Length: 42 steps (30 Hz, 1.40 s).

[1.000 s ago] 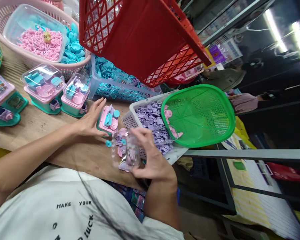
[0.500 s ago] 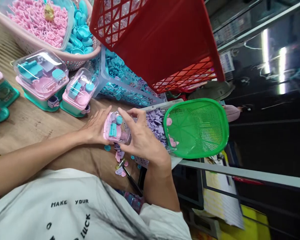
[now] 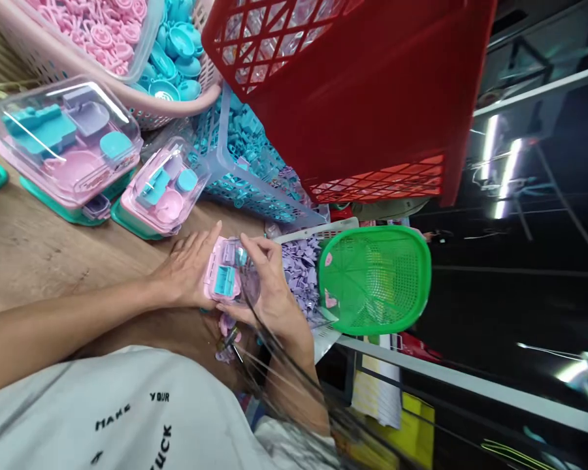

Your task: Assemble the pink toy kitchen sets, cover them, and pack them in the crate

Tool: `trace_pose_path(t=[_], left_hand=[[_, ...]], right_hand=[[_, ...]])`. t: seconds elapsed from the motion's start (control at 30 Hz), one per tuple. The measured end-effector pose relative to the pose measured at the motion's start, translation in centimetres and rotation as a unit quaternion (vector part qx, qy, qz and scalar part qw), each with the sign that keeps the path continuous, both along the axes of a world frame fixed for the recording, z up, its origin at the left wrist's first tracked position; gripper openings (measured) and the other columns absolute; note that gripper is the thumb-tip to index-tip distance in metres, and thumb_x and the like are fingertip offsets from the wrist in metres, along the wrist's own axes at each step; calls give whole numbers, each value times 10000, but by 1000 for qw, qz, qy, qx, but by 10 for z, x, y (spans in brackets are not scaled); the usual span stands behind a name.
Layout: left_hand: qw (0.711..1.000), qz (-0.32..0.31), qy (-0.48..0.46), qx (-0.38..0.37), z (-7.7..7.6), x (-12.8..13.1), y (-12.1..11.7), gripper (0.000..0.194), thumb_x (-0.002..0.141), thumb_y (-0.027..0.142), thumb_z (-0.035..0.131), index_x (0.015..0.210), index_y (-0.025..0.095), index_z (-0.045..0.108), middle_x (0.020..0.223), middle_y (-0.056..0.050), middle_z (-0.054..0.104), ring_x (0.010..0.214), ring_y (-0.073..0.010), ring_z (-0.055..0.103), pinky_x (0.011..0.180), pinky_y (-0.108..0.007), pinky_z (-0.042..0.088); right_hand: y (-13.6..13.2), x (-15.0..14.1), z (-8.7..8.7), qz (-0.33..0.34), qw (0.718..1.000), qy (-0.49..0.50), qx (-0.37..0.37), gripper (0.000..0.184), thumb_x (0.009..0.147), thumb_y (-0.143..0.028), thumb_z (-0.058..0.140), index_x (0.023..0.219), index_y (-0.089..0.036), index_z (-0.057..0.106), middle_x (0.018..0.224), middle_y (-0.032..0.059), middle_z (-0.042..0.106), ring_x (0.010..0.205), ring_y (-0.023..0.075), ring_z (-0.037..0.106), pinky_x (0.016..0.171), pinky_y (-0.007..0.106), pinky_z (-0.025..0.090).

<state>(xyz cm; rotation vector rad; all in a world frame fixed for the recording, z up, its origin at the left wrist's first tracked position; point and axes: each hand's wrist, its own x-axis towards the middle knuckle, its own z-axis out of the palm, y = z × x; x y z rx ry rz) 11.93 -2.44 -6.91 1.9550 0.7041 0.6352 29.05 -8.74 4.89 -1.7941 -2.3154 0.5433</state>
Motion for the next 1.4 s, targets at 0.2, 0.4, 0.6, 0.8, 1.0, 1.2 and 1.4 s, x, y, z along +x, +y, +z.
trace_pose_path(t=[0.2, 0.4, 0.6, 0.8, 1.0, 1.2, 1.4], left_hand=[[1000, 2, 4, 20, -2, 0, -2, 1371, 620, 540, 845, 1635, 138, 16, 1577, -280, 379, 1421, -505, 407, 1168, -653, 310], [1000, 6, -4, 29, 0, -1, 0, 1318, 639, 559, 830, 1621, 89, 85, 1517, -286, 442, 1371, -480, 455, 1143, -608, 357], [1000, -2, 20, 14, 4, -1, 2, 1228, 640, 543, 816, 1593, 112, 172, 1512, -249, 454, 1374, -432, 455, 1137, -570, 381], [999, 3, 26, 18, 8, 1, 3, 1116, 627, 494, 805, 1529, 99, 280, 1472, -239, 496, 1347, -410, 479, 1138, -548, 379], [999, -4, 32, 17, 10, -3, 4, 1137, 622, 459, 811, 1540, 74, 261, 1485, -244, 490, 1367, -404, 471, 1164, -535, 360], [998, -15, 60, 0, 11, -5, 5, 1247, 616, 498, 811, 1592, 76, 160, 1568, -255, 422, 1425, -425, 433, 1210, -546, 303], [997, -17, 73, -13, 12, -6, 6, 1284, 601, 520, 810, 1606, 79, 144, 1565, -251, 435, 1428, -434, 432, 1196, -546, 329]], right_hand=[[3, -9, 11, -7, 1000, -26, -13, 1098, 726, -396, 856, 1623, -358, 224, 1397, 118, 348, 1375, 361, 442, 1201, 589, 419], [7, -13, 15, 15, 999, -36, -8, 1022, 767, -365, 809, 1618, -350, 243, 1390, 119, 355, 1373, 340, 441, 1165, 534, 474], [3, -15, 16, 8, 998, -55, 3, 977, 768, -377, 816, 1592, -308, 297, 1339, 113, 380, 1312, 320, 479, 1136, 524, 499], [8, -18, 24, 43, 995, -85, 3, 956, 777, -364, 803, 1588, -306, 302, 1372, 123, 355, 1333, 324, 460, 1144, 523, 485], [12, -16, 23, 53, 996, -74, -9, 962, 770, -367, 807, 1587, -304, 303, 1364, 123, 366, 1333, 320, 469, 1145, 515, 482], [4, -11, 11, 22, 999, -44, -1, 1007, 756, -375, 825, 1597, -346, 272, 1355, 103, 377, 1331, 307, 468, 1146, 513, 481], [6, -10, 10, 23, 999, -38, -14, 1023, 734, -355, 848, 1591, -327, 290, 1361, 110, 371, 1352, 320, 466, 1153, 499, 476]])
